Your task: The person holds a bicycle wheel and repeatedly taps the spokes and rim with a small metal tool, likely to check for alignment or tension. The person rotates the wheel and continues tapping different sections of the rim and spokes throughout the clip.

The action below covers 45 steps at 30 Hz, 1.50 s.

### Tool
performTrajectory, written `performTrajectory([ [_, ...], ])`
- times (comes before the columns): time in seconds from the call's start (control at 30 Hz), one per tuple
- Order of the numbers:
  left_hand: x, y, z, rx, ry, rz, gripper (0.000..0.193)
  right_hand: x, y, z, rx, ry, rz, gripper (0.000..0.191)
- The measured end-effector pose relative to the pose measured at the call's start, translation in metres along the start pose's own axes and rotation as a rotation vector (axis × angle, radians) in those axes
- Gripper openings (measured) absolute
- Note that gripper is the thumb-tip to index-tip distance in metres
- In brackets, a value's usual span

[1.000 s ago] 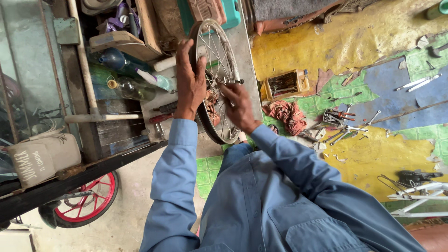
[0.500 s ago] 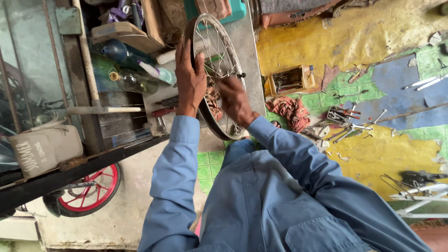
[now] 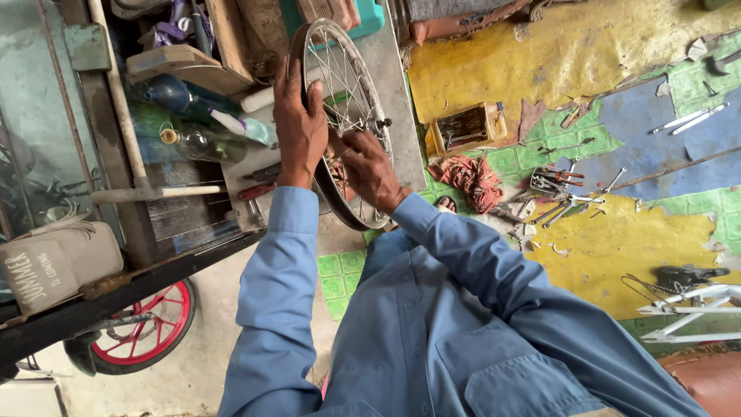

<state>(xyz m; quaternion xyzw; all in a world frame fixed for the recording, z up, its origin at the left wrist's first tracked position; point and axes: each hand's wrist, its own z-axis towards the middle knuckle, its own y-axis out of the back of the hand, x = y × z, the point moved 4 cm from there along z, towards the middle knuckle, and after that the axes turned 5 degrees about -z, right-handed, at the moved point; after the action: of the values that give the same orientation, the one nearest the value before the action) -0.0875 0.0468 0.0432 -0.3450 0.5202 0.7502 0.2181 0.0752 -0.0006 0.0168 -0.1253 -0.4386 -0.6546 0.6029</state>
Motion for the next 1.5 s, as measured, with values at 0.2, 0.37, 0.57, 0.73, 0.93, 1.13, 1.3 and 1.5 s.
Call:
performTrajectory([
  [0.2,0.000,-0.004,-0.001,0.001,0.033,0.042,0.056,-0.065,-0.004,-0.014,-0.109,-0.486,0.104,0.010],
  [0.37,-0.011,-0.015,-0.014,-0.041,-0.049,0.055,0.057,-0.090,0.003,-0.007,0.042,-0.577,-0.194,0.010],
  [0.57,-0.004,-0.016,-0.019,-0.012,-0.005,0.063,0.053,-0.070,-0.018,-0.015,0.091,-0.340,-0.113,0.024],
  [0.73,0.007,-0.008,-0.022,-0.011,0.015,0.105,0.050,-0.056,-0.032,-0.023,0.041,-0.300,-0.087,0.020],
  [0.93,0.002,-0.009,-0.029,-0.024,-0.018,0.101,0.051,-0.054,-0.027,-0.029,0.033,-0.264,-0.060,0.016],
  [1.13,0.007,-0.016,-0.028,0.007,0.076,0.094,0.054,-0.047,-0.025,-0.018,-0.005,-0.313,-0.081,0.017],
  [1.3,0.013,-0.011,-0.028,-0.020,0.034,0.087,0.054,-0.011,-0.014,-0.010,0.070,-0.178,0.128,0.033],
  [1.5,0.014,-0.006,-0.027,-0.021,0.012,0.100,0.054,-0.005,-0.014,-0.007,0.055,-0.211,0.137,0.031],
])
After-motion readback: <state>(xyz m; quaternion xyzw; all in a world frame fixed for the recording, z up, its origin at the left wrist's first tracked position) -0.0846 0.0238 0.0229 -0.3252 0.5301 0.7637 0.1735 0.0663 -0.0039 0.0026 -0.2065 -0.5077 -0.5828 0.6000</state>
